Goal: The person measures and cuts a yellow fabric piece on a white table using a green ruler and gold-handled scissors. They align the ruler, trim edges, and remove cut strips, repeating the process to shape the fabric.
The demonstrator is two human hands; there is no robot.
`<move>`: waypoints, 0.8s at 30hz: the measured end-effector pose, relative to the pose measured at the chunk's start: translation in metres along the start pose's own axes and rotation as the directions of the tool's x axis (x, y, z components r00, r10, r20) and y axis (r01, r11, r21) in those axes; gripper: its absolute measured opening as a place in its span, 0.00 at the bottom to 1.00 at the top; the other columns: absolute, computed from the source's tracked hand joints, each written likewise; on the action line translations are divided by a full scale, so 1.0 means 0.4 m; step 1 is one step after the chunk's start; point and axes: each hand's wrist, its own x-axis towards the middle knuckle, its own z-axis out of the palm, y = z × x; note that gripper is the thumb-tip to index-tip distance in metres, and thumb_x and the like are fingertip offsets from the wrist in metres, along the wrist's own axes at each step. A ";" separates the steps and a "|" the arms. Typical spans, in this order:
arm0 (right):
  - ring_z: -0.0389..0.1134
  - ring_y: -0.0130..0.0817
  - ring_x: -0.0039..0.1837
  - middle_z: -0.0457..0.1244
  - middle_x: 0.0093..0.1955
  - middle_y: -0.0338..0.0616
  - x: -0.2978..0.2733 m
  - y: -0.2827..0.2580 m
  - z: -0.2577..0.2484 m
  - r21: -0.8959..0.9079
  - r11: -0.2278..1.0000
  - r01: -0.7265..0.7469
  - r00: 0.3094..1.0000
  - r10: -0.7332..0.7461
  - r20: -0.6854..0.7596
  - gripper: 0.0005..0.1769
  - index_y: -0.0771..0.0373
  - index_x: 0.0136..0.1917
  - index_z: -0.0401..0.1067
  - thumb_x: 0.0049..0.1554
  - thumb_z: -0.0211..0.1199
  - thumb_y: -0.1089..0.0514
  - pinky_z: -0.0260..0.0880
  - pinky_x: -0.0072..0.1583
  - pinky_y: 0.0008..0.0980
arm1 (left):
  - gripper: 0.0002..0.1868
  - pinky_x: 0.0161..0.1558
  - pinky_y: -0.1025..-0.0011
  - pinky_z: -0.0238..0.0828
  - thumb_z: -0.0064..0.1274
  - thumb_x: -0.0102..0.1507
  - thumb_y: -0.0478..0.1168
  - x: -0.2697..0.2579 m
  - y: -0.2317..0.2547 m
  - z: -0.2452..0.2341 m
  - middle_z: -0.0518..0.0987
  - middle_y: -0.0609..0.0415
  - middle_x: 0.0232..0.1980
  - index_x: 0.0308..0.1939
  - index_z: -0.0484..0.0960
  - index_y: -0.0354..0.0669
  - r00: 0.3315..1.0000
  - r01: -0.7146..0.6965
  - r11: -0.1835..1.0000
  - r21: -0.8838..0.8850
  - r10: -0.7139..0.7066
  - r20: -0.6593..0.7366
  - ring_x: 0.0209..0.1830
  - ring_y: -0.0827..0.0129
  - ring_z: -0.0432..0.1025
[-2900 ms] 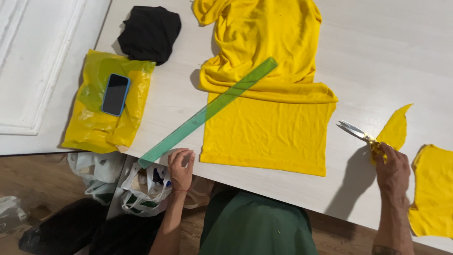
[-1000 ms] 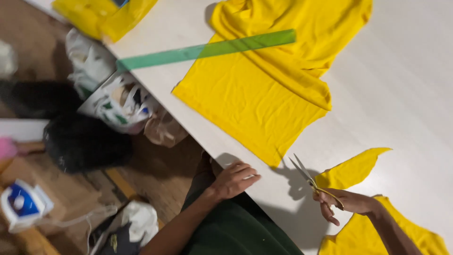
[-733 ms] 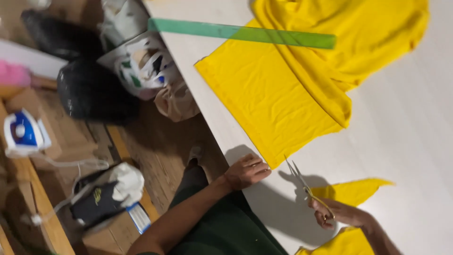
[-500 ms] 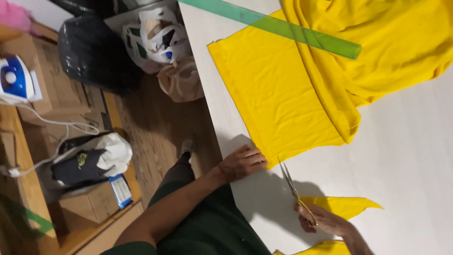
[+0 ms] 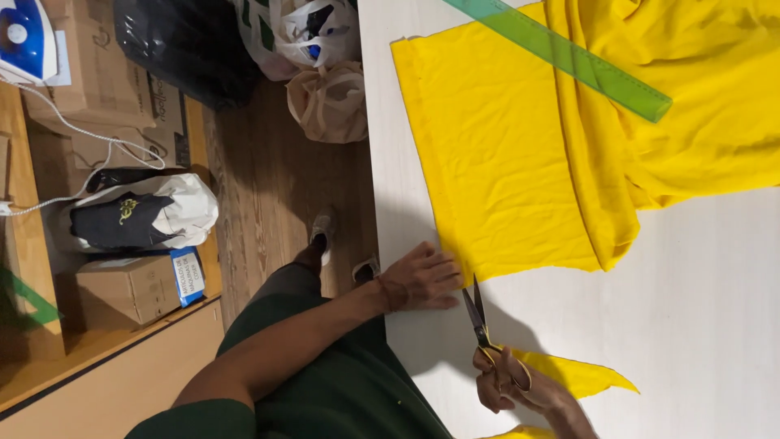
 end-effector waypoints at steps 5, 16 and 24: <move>0.52 0.31 0.30 0.54 0.26 0.43 -0.017 -0.020 0.006 0.031 0.999 0.009 0.999 -0.010 0.053 0.37 0.58 0.45 0.48 0.63 0.39 0.21 0.54 0.40 0.30 | 0.12 0.43 0.64 0.61 0.71 0.68 0.40 0.025 0.014 0.005 0.79 0.54 0.47 0.46 0.80 0.48 0.997 0.062 0.993 0.100 -0.057 -0.050 0.49 0.62 0.72; 0.54 0.28 0.29 0.61 0.28 0.45 -0.012 -0.018 -0.029 -0.365 0.901 -0.235 0.952 0.138 -0.273 0.24 0.56 0.46 0.56 0.70 0.45 0.35 0.56 0.36 0.29 | 0.11 0.47 0.61 0.65 0.73 0.65 0.30 0.017 0.012 0.001 0.85 0.52 0.49 0.46 0.87 0.45 0.994 0.014 0.999 0.031 -0.011 -0.109 0.51 0.56 0.75; 0.50 0.28 0.30 0.57 0.28 0.42 0.000 -0.013 -0.033 -0.394 0.877 -0.276 0.935 0.149 -0.323 0.25 0.55 0.47 0.54 0.70 0.44 0.33 0.52 0.36 0.29 | 0.12 0.47 0.60 0.66 0.70 0.65 0.25 0.007 0.012 -0.015 0.84 0.51 0.51 0.48 0.87 0.41 0.993 -0.013 1.000 0.014 0.014 -0.120 0.49 0.57 0.75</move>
